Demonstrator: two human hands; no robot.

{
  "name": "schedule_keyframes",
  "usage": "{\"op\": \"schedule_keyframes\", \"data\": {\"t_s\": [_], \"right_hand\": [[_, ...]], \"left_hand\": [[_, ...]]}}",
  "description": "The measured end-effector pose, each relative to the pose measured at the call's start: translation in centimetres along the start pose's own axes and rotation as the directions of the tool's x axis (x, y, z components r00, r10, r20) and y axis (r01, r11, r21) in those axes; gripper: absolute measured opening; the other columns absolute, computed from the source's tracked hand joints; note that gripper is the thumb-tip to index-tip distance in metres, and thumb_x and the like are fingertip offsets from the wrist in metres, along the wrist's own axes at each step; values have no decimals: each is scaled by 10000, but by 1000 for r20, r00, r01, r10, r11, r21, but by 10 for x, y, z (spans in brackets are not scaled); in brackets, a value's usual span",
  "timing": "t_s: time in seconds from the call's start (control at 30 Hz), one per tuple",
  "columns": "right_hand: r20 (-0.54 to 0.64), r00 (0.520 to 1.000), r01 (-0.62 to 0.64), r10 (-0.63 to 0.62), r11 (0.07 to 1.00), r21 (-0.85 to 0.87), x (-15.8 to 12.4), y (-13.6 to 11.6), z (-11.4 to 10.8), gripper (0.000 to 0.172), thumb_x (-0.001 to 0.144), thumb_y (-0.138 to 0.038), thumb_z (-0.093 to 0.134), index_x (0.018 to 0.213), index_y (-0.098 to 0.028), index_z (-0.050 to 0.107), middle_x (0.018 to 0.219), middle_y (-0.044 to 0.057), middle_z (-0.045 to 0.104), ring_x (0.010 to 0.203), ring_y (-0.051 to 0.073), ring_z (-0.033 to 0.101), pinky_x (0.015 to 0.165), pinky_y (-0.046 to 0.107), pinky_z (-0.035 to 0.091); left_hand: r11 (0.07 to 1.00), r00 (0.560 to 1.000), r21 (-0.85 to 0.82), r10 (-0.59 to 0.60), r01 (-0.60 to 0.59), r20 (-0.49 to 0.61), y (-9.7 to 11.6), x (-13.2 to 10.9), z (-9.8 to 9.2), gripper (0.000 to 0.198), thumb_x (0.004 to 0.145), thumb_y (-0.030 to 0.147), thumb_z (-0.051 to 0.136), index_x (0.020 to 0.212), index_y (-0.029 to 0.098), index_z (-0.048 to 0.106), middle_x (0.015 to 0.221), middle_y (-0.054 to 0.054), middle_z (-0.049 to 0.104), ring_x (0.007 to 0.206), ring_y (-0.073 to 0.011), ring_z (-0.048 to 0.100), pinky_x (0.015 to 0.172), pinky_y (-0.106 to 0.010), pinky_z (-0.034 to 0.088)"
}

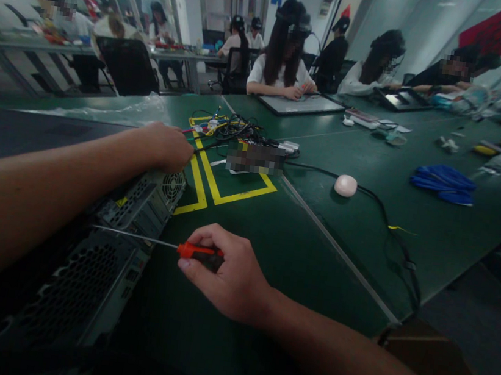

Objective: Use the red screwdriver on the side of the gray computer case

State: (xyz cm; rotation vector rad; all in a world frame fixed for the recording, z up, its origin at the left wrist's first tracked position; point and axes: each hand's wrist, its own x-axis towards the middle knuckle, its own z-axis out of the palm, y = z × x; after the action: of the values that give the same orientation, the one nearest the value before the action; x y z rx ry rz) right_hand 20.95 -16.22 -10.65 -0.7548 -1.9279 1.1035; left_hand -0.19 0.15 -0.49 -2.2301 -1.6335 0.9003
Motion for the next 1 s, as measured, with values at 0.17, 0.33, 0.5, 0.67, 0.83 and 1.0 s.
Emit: {"op": "schedule_keyframes", "data": {"t_s": [0.17,0.33,0.5,0.67,0.83,1.0], "right_hand": [[0,1000,-11,11,1000,10,0,-1,-1,169,969,-335,771,1064,-217,697,911,15,770,786,179,709,766,319,556],[-7,1000,-5,5,1000,0,0,0,0,177,972,-347,770,1075,-222,698,896,10,773,761,175,701,751,321,561],[-10,1000,0,0,1000,2,0,1,1,176,968,-343,776,1072,-221,702,892,9,772,749,172,694,750,325,566],[-18,1000,8,-8,1000,15,0,1,1,166,969,-329,774,1066,-212,706,896,12,772,752,170,695,758,324,568],[-8,1000,5,-5,1000,1,0,0,0,176,977,-350,771,1071,-217,703,902,12,769,762,174,697,763,326,568],[-8,1000,1,-1,1000,16,0,-2,-1,166,977,-340,769,1060,-212,705,876,6,754,734,165,678,757,317,561]], "left_hand": [[1000,1000,2,12,-12,3,-2,2,2,495,891,214,534,1226,266,895,1366,-169,817,1337,-428,667,991,-546,594],[999,1000,-50,16,-17,-8,-4,4,4,444,859,243,578,1163,268,901,1285,-149,842,1294,-400,661,1007,-502,577],[998,1000,-66,3,-4,-21,-5,5,5,418,874,241,582,1143,280,899,1268,-156,842,1248,-379,662,1016,-506,566],[998,1000,-59,-4,4,-7,-3,4,4,437,863,218,587,1157,288,903,1307,-155,836,1284,-396,661,1017,-509,572],[1000,1000,-24,-10,10,-7,-3,5,3,455,871,235,568,1158,324,909,1311,-147,836,1307,-414,673,988,-542,590],[992,999,-127,10,-15,-41,-7,8,6,381,811,235,643,1042,350,924,1175,-141,859,1283,-417,685,1034,-565,579]]}}
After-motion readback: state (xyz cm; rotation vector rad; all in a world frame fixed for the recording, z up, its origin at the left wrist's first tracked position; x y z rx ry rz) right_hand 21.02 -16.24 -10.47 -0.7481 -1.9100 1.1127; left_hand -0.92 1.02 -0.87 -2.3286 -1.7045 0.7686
